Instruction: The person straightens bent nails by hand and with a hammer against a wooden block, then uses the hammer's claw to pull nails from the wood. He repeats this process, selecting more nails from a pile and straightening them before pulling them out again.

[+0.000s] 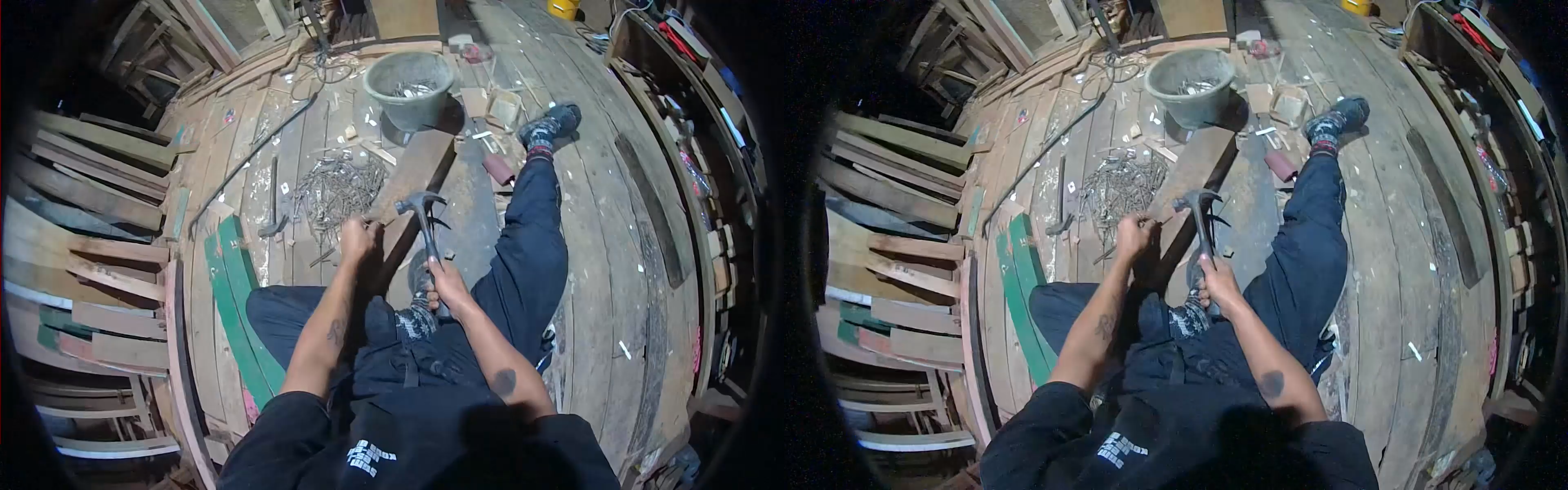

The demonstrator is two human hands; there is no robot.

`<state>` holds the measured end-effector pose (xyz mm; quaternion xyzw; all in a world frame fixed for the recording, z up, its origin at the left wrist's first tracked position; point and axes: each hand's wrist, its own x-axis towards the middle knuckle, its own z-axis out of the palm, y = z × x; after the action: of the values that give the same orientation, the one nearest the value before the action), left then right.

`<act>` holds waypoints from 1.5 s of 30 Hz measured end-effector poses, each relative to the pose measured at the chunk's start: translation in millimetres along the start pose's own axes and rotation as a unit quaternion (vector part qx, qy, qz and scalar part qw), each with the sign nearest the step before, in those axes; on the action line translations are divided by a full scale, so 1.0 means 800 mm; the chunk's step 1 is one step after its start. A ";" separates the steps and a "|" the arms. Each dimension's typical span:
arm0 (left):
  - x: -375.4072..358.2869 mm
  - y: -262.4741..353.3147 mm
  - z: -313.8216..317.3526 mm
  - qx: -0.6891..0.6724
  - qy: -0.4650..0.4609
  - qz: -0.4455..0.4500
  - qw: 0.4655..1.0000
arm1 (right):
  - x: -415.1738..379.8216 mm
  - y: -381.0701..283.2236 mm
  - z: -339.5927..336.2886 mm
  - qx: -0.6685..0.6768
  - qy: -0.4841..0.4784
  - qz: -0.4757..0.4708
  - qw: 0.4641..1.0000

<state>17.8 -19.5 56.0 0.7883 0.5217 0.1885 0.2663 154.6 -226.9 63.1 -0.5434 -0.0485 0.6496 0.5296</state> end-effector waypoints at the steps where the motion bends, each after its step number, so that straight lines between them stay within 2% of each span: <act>1: 0.009 -0.016 0.016 0.004 0.002 0.031 1.000 | -0.001 -0.006 0.003 0.010 0.003 0.003 1.000; 2: 0.012 -0.022 0.026 0.008 0.002 0.061 0.998 | -0.003 -0.007 0.004 0.021 0.007 0.009 1.000; 4: 0.012 -0.027 0.041 0.026 -0.009 0.027 0.999 | 0.003 -0.008 0.001 0.027 0.000 0.005 1.000; 13: 0.003 -0.030 0.032 -0.034 -0.029 0.033 0.998 | 0.003 -0.005 -0.005 0.030 0.001 -0.007 1.000; 15: 0.000 -0.049 0.027 -0.049 -0.004 0.037 0.998 | 0.000 -0.009 -0.003 0.030 -0.004 -0.007 1.000; 16: -0.005 -0.053 0.019 -0.038 -0.012 0.002 0.999 | 0.000 -0.011 -0.002 0.029 -0.006 -0.004 1.000; 19: -0.020 -0.081 0.016 -0.042 0.047 0.038 0.997 | 0.001 -0.008 0.000 0.025 0.007 -0.004 1.000; 22: -0.029 -0.095 0.019 -0.094 0.064 -0.019 0.993 | 0.001 -0.007 -0.002 0.021 0.000 -0.013 1.000; 24: -0.033 -0.091 0.019 -0.043 0.095 0.052 0.993 | -0.001 -0.010 0.000 0.015 0.002 -0.009 1.000; 26: -0.035 -0.080 0.020 -0.033 0.084 0.065 0.994 | -0.001 -0.011 0.001 0.016 0.007 -0.001 1.000; 28: -0.041 -0.067 0.023 0.042 0.091 0.121 0.988 | 0.000 -0.008 0.000 0.017 0.003 -0.012 1.000; 29: -0.043 -0.061 0.022 0.073 0.082 0.121 0.987 | 0.001 -0.008 0.000 0.018 0.006 -0.007 1.000; 33: -0.035 -0.057 0.032 0.071 0.101 0.129 0.984 | 0.002 -0.006 -0.002 0.024 0.012 -0.006 1.000; 35: -0.023 -0.055 0.033 0.131 0.078 0.098 0.984 | 0.002 -0.006 -0.001 0.013 0.015 -0.001 1.000; 36: -0.015 -0.053 0.034 0.131 0.081 0.103 0.983 | 0.002 -0.006 -0.001 0.014 0.015 -0.006 1.000; 38: 0.001 -0.026 0.029 0.084 0.106 0.040 0.990 | 0.004 -0.004 -0.003 0.013 0.014 -0.005 1.000; 40: 0.033 0.007 0.013 0.061 0.092 0.006 0.994 | 0.005 -0.002 -0.006 0.014 0.011 -0.011 1.000; 42: 0.073 0.066 -0.022 0.035 0.149 0.061 0.986 | 0.005 -0.001 -0.005 0.018 0.011 -0.009 1.000; 43: 0.117 0.077 -0.027 0.061 0.150 0.017 0.987 | 0.006 -0.001 -0.005 0.028 0.005 -0.009 1.000; 45: 0.179 0.122 -0.059 0.003 0.222 0.104 0.970 | 0.004 -0.003 -0.004 0.013 0.012 -0.009 1.000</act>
<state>116.6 92.5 156.0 0.7774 0.4834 0.3840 0.1207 159.3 -224.9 61.3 -0.5438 -0.0390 0.6387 0.5430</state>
